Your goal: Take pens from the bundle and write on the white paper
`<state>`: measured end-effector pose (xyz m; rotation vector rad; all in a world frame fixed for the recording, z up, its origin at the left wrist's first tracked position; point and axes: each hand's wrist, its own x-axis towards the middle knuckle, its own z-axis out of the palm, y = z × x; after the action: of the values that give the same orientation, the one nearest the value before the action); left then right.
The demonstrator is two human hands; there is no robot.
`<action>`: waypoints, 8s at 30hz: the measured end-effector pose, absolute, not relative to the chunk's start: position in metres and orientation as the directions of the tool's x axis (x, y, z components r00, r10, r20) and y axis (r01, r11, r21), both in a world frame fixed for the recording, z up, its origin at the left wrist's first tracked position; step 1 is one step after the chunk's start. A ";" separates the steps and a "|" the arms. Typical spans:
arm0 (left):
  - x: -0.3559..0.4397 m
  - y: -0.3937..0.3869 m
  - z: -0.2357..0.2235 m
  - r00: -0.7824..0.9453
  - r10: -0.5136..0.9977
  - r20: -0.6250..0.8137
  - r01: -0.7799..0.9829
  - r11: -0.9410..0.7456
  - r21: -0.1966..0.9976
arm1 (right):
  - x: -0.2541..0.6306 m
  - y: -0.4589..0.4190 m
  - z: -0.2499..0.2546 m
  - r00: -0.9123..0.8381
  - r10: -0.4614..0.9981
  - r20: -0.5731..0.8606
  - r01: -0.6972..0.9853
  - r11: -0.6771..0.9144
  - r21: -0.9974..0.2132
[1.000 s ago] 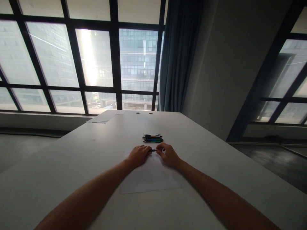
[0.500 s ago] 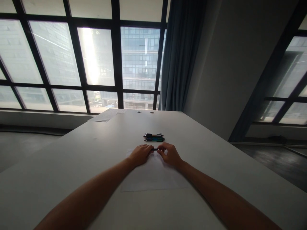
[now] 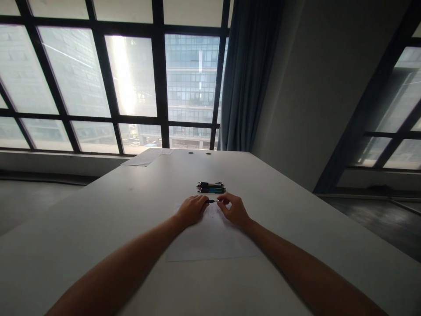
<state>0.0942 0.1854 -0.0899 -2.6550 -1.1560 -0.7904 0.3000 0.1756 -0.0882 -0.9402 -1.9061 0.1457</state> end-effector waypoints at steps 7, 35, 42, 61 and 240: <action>0.093 0.179 -0.086 0.506 0.677 0.534 0.763 -0.641 0.089 | 0.303 0.179 -0.087 -0.200 0.719 0.665 0.574 0.637 -0.516; 0.097 0.170 -0.078 0.529 0.773 0.349 0.819 -0.573 0.026 | 0.342 0.221 -0.099 -0.096 0.885 0.456 0.872 0.295 -0.389; 0.096 0.171 -0.080 0.560 0.748 0.357 0.798 -0.603 0.012 | 0.342 0.221 -0.099 -0.167 0.863 0.477 0.866 0.360 -0.347; 0.097 0.171 -0.079 0.538 0.768 0.347 0.812 -0.583 0.031 | 0.340 0.221 -0.099 -0.226 0.856 0.465 0.893 0.372 -0.252; 0.096 0.177 -0.085 0.531 0.618 0.579 0.748 -0.663 0.023 | 0.286 0.176 -0.087 -0.407 0.507 0.760 0.704 0.704 -0.092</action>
<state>0.0958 0.1766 -0.0852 -2.5420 -1.1542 -0.8256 0.2865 0.1758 -0.0865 -0.9208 -2.0950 -0.3083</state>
